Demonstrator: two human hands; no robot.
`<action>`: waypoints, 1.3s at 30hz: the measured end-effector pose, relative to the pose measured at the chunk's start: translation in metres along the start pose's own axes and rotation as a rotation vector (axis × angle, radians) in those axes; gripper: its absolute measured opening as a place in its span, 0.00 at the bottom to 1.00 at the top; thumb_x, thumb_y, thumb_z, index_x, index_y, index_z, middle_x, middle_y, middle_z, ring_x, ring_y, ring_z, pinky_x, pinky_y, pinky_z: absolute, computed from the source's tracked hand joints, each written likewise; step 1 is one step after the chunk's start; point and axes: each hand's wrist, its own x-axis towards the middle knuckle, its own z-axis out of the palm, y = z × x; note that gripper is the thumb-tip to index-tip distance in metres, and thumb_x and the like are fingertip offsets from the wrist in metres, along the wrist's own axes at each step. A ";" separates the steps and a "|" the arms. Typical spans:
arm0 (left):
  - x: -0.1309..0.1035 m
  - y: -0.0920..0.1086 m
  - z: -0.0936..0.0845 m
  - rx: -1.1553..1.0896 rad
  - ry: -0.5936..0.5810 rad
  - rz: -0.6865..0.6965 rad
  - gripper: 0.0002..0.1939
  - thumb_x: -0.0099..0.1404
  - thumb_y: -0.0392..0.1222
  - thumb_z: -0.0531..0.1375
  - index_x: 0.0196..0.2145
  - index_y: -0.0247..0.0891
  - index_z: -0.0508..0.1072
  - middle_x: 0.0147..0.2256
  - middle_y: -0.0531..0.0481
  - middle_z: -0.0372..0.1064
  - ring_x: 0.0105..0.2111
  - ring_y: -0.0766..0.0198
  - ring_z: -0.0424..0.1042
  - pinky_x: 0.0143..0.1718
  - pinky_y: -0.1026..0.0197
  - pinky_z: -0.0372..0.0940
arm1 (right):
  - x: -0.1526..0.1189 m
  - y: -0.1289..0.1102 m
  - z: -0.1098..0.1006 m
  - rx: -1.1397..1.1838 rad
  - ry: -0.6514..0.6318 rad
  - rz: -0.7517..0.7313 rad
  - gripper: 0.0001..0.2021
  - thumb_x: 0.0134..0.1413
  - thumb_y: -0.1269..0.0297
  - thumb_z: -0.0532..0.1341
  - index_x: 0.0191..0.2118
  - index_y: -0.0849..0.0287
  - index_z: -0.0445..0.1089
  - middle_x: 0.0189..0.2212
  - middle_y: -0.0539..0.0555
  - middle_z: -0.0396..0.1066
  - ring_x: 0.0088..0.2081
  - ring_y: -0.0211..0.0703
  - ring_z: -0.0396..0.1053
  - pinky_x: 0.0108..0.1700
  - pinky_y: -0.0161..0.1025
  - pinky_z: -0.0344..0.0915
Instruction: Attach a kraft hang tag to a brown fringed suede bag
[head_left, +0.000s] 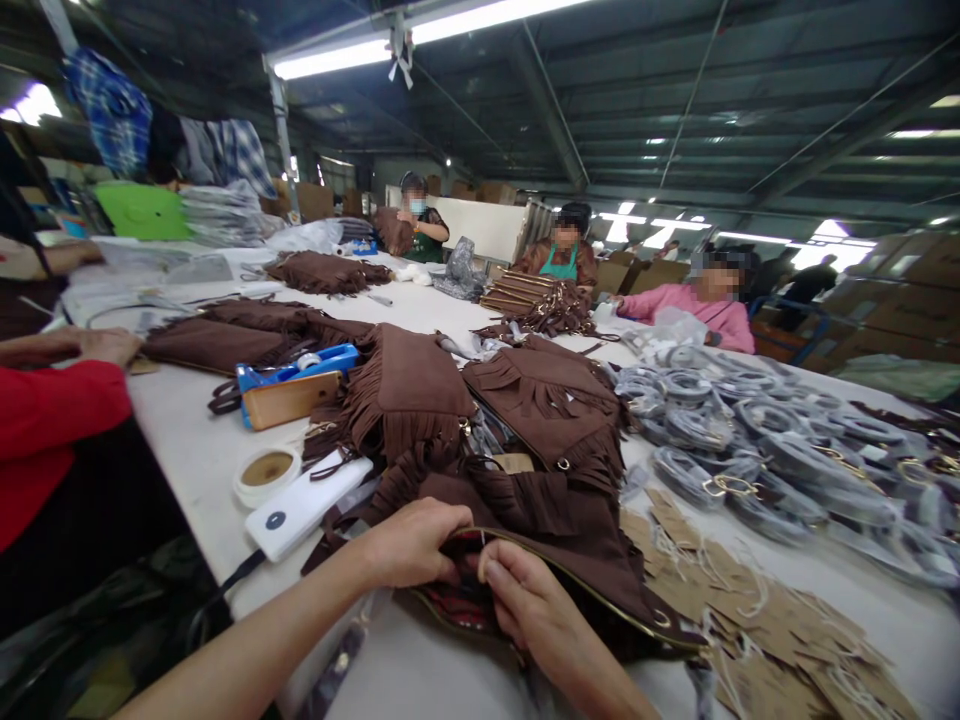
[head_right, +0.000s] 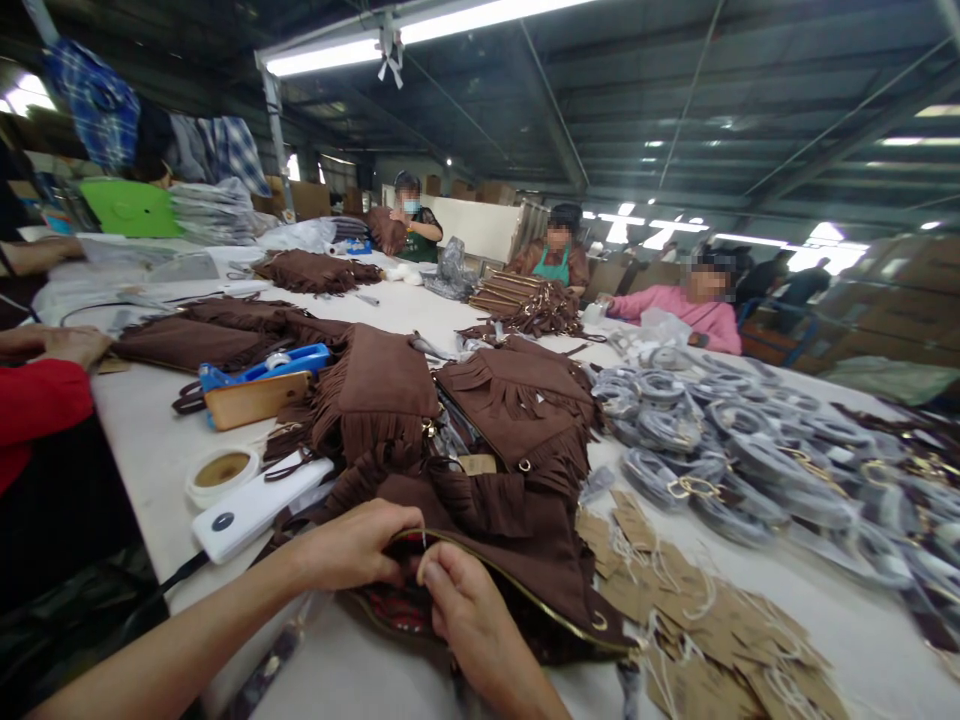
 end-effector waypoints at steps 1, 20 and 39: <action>0.000 0.000 0.001 -0.006 0.006 0.000 0.10 0.48 0.34 0.65 0.30 0.39 0.69 0.29 0.55 0.69 0.32 0.59 0.68 0.31 0.64 0.55 | -0.001 -0.003 0.000 0.032 -0.011 0.001 0.22 0.55 0.40 0.58 0.29 0.55 0.57 0.18 0.39 0.49 0.17 0.30 0.40 0.19 0.31 0.38; 0.014 -0.028 0.000 -0.458 0.049 0.006 0.10 0.59 0.39 0.54 0.35 0.34 0.72 0.32 0.53 0.70 0.34 0.62 0.65 0.37 0.63 0.62 | 0.005 0.013 0.008 0.160 0.042 0.124 0.28 0.46 0.32 0.61 0.29 0.54 0.56 0.12 0.36 0.46 0.16 0.30 0.37 0.18 0.33 0.32; -0.004 -0.020 0.008 -0.114 0.278 0.377 0.12 0.61 0.24 0.48 0.28 0.38 0.65 0.55 0.46 0.63 0.51 0.60 0.67 0.52 0.60 0.61 | 0.006 0.013 0.004 0.280 0.001 0.124 0.28 0.41 0.34 0.66 0.28 0.56 0.60 0.10 0.35 0.44 0.14 0.28 0.34 0.18 0.31 0.32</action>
